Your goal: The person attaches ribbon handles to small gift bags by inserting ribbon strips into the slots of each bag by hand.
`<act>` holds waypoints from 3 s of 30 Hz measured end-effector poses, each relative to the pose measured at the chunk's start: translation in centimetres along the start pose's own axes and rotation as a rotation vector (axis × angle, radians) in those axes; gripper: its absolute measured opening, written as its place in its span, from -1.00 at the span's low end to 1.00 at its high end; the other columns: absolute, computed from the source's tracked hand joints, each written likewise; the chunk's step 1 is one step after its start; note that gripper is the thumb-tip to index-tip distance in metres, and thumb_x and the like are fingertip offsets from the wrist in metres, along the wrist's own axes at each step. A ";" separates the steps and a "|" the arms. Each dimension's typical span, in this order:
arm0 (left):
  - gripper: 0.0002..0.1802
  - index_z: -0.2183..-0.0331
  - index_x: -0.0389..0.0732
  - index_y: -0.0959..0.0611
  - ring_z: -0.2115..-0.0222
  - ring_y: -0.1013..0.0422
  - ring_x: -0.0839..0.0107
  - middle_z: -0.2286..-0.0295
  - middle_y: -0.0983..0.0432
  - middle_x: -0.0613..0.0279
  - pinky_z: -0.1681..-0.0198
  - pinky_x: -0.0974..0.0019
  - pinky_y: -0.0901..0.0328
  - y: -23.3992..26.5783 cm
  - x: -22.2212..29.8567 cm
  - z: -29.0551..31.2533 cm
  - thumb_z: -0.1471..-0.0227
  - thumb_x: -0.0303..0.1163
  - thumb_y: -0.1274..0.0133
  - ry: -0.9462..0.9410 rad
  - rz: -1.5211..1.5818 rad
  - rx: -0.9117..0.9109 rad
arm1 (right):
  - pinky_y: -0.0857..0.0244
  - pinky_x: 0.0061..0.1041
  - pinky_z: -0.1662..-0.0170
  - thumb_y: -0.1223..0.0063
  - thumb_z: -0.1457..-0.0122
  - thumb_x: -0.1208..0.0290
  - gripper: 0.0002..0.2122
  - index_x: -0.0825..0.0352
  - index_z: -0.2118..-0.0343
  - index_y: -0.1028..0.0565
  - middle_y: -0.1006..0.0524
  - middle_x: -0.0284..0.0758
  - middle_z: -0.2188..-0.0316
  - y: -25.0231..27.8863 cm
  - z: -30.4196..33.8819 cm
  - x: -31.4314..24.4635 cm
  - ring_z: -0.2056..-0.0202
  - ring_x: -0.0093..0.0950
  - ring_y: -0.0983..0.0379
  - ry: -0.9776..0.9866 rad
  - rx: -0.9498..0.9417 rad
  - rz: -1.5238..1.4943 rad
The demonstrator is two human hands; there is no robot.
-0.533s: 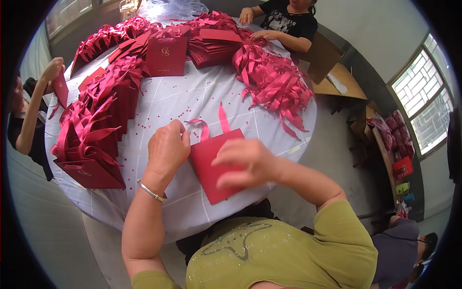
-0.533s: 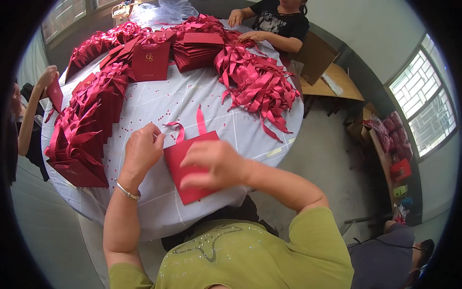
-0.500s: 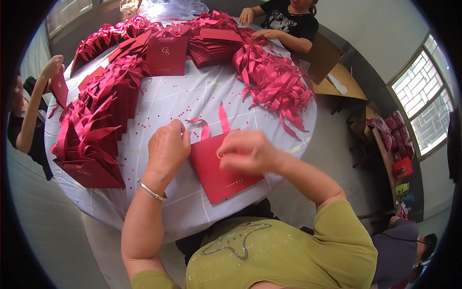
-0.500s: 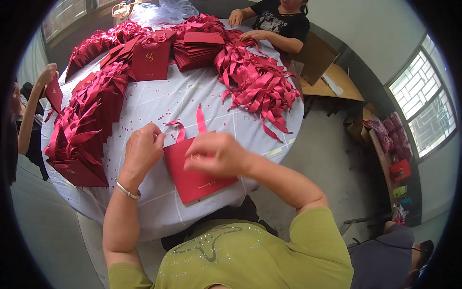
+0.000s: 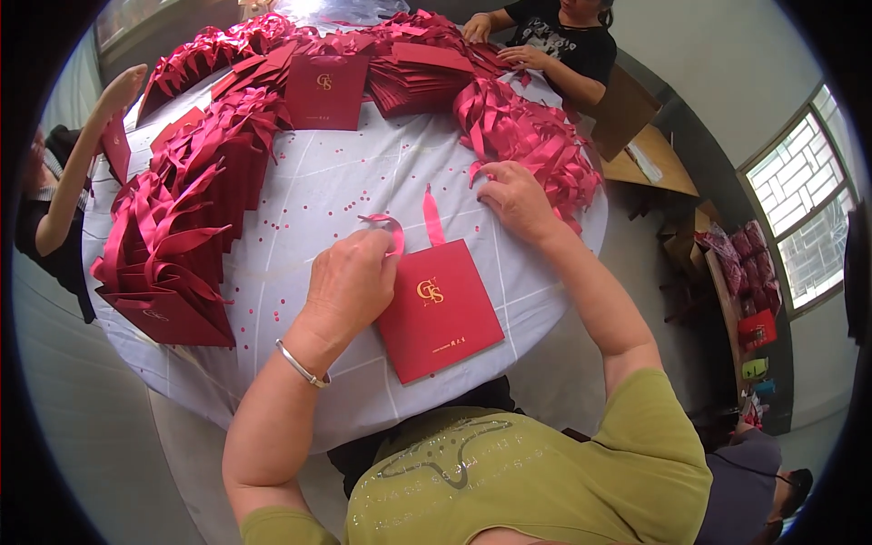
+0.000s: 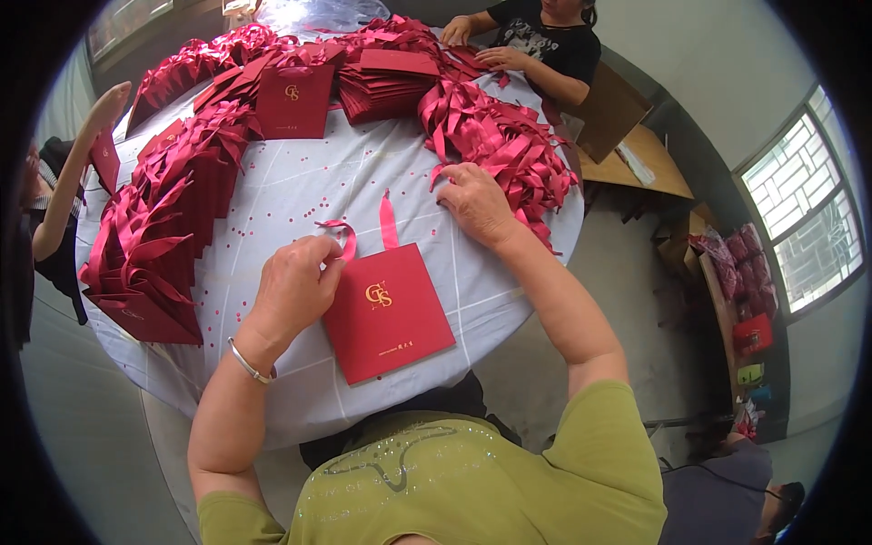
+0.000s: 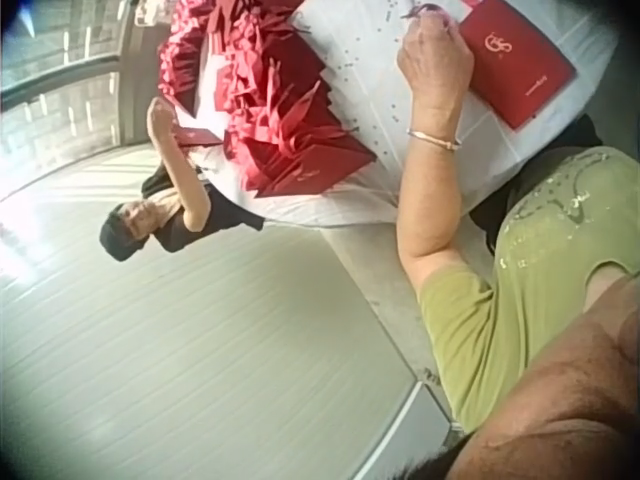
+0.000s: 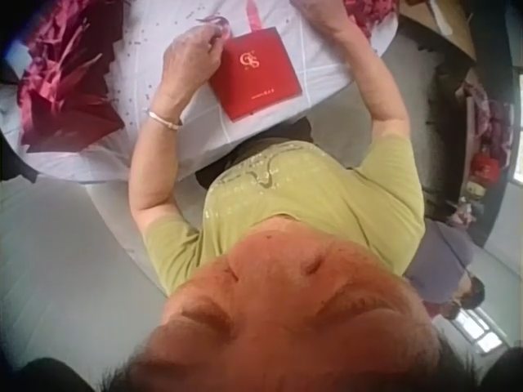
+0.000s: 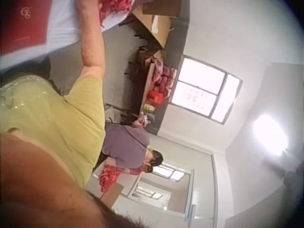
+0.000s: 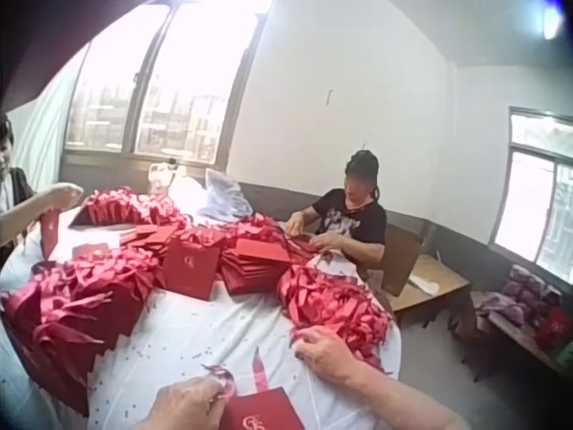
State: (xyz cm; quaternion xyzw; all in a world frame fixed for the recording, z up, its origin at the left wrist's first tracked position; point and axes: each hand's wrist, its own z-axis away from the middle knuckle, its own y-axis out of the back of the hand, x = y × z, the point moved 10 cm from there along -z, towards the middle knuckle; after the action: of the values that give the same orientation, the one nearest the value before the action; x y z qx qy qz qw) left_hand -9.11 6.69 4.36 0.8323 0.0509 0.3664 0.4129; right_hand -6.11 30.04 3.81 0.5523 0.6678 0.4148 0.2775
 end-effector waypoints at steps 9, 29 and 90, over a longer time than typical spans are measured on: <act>-0.90 0.39 -0.22 -0.66 0.37 -0.50 0.06 0.47 -0.58 0.07 0.27 0.10 -0.39 -0.9 0.5 0.1 0.05 -0.46 -0.17 -0.100 -0.027 -0.028 | -0.27 -0.23 -0.06 -0.12 0.04 0.55 -0.83 0.30 0.34 -0.42 -0.49 -0.23 0.24 3.8 0.8 -9.4 0.12 -0.22 -0.43 0.226 0.149 -0.180; -0.81 0.29 -0.25 -0.69 0.39 -0.52 -0.01 0.46 -0.62 0.04 0.20 0.07 -0.39 -4.6 1.9 -3.2 0.02 -0.51 -0.08 -0.096 -0.053 -0.347 | -0.33 -0.38 0.34 -0.18 0.04 0.49 -0.83 0.32 0.34 -0.51 -0.50 -0.28 0.37 4.0 5.3 -18.5 0.39 -0.34 -0.45 0.296 0.002 -0.429; -0.83 0.31 -0.40 -0.65 0.43 -0.54 0.46 0.46 -0.64 0.08 0.36 0.39 -0.41 -10.2 -3.0 -2.6 0.01 -0.54 -0.12 0.322 0.756 -0.480 | -0.44 -0.30 0.37 -0.08 -0.05 0.52 -0.92 0.40 0.44 -0.43 -0.50 -0.11 0.46 1.4 0.4 -12.5 0.46 -0.14 -0.51 -0.165 -0.181 -0.182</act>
State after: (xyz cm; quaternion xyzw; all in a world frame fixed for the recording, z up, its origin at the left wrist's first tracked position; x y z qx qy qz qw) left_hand -10.73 13.87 -3.66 0.6062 -0.2782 0.6168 0.4180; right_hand -2.14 18.08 3.74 0.4942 0.6500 0.3998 0.4165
